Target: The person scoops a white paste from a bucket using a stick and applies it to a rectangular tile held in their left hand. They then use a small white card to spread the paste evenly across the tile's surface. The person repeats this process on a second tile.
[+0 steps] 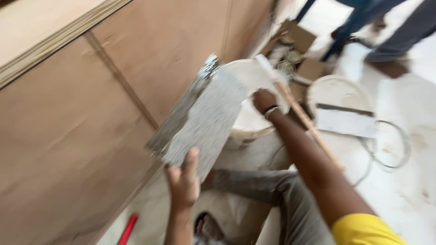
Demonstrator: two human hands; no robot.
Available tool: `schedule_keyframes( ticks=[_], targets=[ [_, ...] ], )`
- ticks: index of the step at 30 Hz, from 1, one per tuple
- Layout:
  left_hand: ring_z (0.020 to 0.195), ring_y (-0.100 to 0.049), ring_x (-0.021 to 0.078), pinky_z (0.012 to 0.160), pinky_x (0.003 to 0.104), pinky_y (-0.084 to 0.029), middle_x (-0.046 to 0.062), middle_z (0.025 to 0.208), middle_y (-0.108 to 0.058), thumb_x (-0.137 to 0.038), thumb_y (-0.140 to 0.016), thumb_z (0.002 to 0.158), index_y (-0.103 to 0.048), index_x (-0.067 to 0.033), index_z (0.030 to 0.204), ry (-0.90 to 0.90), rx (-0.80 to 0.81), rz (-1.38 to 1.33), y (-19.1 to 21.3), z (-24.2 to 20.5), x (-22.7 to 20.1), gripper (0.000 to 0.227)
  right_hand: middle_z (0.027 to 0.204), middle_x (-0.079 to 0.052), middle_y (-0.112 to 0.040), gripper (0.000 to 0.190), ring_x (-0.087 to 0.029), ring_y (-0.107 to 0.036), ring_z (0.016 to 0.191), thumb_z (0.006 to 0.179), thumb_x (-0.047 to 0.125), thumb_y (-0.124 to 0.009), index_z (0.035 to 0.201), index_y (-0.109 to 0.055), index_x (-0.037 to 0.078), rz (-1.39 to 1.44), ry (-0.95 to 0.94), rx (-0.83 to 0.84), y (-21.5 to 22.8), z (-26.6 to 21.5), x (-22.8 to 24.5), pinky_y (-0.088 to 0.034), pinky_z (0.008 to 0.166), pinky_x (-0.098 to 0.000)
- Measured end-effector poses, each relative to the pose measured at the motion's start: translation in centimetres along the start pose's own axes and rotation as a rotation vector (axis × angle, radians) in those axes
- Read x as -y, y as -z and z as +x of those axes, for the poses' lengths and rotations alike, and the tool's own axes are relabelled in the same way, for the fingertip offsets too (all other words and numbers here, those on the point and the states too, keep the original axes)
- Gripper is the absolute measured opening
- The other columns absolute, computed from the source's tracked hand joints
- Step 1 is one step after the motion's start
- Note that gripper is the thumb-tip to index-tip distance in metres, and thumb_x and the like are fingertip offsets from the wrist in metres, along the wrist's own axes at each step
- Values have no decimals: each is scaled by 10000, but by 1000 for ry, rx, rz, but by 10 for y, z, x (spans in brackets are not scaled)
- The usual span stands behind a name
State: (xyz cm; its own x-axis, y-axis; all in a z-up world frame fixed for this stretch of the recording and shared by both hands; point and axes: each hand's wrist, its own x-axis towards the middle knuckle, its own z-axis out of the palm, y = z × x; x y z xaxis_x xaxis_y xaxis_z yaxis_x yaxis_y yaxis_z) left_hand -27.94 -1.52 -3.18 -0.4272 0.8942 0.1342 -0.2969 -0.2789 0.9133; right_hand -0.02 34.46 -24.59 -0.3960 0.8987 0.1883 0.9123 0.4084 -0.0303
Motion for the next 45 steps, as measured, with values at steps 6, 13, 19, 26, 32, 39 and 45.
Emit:
schedule_keyframes(
  ticks=[6,13,19,26,32,39,45],
  targets=[
    [1153,-634,236,1010,374,-491,161,1277,-663,-175,-637,962,-584,97,1306,132,-75,39,-7,6,20,442,932,-134,-745,246,-326,-709,887,873,127,-562,1050,-731,107,43,31,-36,-40,15,19,-575,811,-455],
    [1123,-644,243,997,379,-494,165,1229,-686,-165,-663,941,-619,120,1253,59,-113,57,-13,17,51,425,1012,-130,-732,225,-320,-684,978,867,330,-727,1012,-775,166,119,53,367,32,-5,42,-541,867,-434],
    [923,-483,517,800,526,-397,368,1048,-630,-162,-652,1037,-676,197,1145,318,-235,263,-3,13,42,376,974,-23,-737,131,-226,-703,948,860,165,-707,956,-797,160,271,117,-62,153,-57,48,-556,803,-387],
    [949,-636,331,870,437,-518,245,1104,-738,-335,-632,1025,-724,132,1138,218,-235,376,3,2,23,489,1009,-56,-743,148,-239,-715,924,803,78,-781,945,-790,118,402,206,-523,164,-78,23,-578,802,-371],
    [1218,-610,218,1049,377,-486,144,1329,-635,-276,-619,996,-577,82,1324,-137,-74,13,0,6,20,488,855,-78,-695,107,-173,-647,762,953,100,-775,920,-720,15,860,-200,-435,138,-71,0,-544,689,-321],
    [1147,-640,214,1015,366,-510,151,1266,-681,-226,-629,1011,-624,98,1276,-85,-145,53,1,11,29,419,858,22,-664,174,-91,-624,711,1006,201,-691,1084,-651,50,1978,-641,123,127,-67,-11,-589,680,-234],
    [1180,-623,215,1029,369,-493,156,1311,-663,-232,-622,1008,-608,104,1306,-105,-116,63,-2,9,26,449,867,-23,-682,134,-108,-638,678,998,141,-705,1100,-654,71,2206,-343,342,113,-54,-31,-547,616,-192]
  ],
)
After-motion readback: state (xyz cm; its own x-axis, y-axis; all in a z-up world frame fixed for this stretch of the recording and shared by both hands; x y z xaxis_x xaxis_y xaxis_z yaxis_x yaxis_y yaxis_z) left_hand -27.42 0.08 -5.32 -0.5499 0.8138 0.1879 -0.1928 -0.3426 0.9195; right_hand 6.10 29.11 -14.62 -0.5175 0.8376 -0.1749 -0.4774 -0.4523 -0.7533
